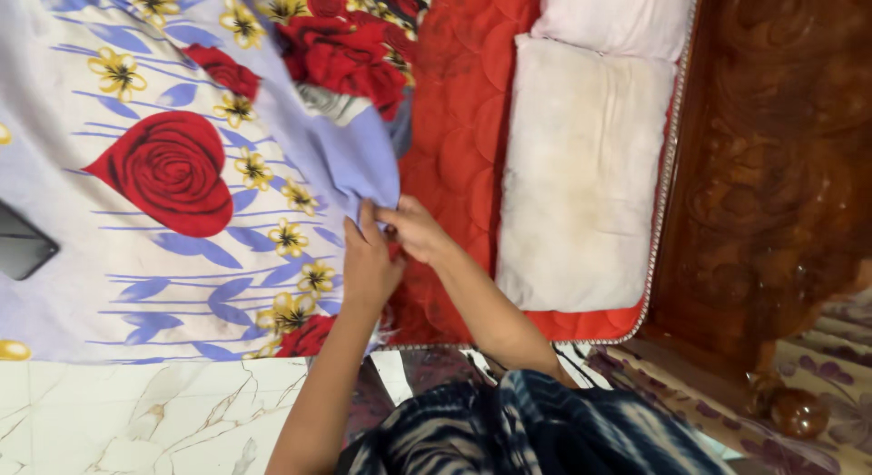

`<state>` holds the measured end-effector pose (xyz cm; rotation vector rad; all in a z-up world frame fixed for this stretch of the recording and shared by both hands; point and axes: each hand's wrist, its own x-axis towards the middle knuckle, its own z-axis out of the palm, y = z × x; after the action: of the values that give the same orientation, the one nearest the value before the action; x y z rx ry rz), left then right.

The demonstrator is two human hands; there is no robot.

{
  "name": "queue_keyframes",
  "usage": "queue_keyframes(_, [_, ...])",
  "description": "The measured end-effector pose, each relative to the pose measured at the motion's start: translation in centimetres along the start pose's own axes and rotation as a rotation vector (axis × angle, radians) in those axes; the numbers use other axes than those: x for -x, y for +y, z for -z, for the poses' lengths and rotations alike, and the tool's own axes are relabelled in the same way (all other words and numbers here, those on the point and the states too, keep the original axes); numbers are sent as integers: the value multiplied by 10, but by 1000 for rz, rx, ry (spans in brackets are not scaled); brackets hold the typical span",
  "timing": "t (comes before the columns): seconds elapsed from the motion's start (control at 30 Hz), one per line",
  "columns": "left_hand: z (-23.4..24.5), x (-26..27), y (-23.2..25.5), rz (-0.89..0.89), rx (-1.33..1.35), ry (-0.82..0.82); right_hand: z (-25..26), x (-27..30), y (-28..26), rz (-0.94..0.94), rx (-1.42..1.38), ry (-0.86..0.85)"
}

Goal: The person arranges two white pillows on a red mattress, then unfolds and spreads a floral patterned sheet over the bed. They smooth the sheet by hand and tuck the edges under the mattress to secure it.

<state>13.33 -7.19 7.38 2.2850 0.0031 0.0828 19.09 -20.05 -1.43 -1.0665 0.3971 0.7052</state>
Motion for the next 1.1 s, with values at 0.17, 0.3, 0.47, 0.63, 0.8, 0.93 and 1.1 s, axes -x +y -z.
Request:
queue_keyframes(0.17, [12,3,3,83,42,-39,28,32,-22,-28,-239,-103])
queue_keyframes(0.3, [28,21,11,86,66,125,67,-11,-7,-234,-513,117])
queue_keyframes(0.47, [30,39,21,41,178,97,54,-83,46,-326,-418,-5])
queue_keyframes(0.63, [36,51,26,61,163,39,28,-104,24,-213,-615,-148])
queue_keyframes(0.8, [51,64,13,106,206,118,54,-89,-30,12,-706,48])
queue_keyframes(0.93, [55,66,14,239,108,125,72,-29,-93,251,-359,148])
queue_keyframes(1.1, [44,44,64,-172,-164,249,10,82,-116,331,63,47])
